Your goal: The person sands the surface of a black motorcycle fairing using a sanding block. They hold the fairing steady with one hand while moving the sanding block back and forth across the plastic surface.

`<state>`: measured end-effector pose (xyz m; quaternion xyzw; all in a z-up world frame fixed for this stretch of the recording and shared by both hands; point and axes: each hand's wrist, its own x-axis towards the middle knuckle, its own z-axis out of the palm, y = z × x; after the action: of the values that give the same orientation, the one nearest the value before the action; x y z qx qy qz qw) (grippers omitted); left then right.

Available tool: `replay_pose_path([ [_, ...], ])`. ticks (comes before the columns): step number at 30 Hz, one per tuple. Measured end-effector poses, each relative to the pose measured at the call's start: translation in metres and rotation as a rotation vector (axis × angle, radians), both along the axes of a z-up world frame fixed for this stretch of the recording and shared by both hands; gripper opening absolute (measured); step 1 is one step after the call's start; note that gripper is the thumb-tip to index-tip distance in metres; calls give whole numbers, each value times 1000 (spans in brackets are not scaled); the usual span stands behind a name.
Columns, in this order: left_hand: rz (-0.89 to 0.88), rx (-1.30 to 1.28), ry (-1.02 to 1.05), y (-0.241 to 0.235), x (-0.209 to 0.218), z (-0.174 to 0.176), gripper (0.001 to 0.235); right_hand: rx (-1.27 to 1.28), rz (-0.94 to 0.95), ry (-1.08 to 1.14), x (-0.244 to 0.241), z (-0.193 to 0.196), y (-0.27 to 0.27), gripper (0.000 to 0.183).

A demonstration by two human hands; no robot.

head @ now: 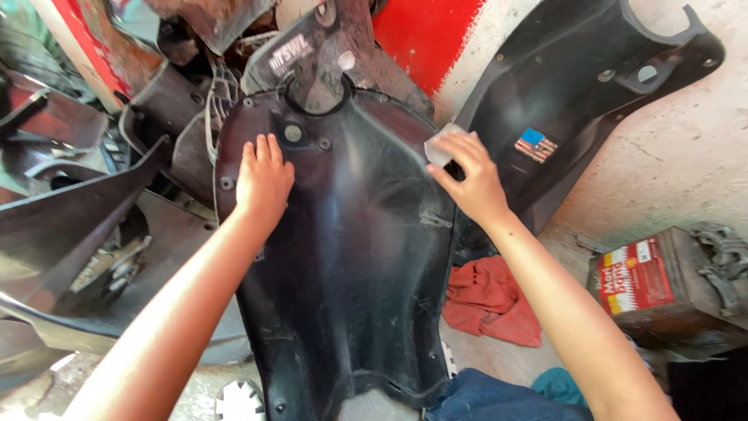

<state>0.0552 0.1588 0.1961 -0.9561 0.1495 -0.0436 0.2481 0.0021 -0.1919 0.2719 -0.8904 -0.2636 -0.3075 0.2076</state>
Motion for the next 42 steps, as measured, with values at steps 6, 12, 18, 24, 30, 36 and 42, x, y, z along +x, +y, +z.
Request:
replay_pose_path([
  [6,-52,-29,-32,5,-6,3,76,-424,40,-114,-15,-4,-15,55],
  [12,-45,-31,-66,1,-2,-3,64,-702,-32,-310,-17,-20,-20,45],
  [18,-59,-48,-62,2,-5,4,73,-739,84,-334,-10,-21,-23,46],
  [24,-70,-44,-51,2,-7,2,60,-603,3,-244,-2,-19,-3,44],
  [30,-96,-34,-97,0,-8,-2,41,-615,42,-226,16,-19,-14,43],
  [36,-53,22,-105,0,-4,-11,40,-562,104,-189,5,-15,-1,39],
  [42,-80,42,-123,2,-4,-4,46,-615,122,-277,-9,-10,-23,38],
])
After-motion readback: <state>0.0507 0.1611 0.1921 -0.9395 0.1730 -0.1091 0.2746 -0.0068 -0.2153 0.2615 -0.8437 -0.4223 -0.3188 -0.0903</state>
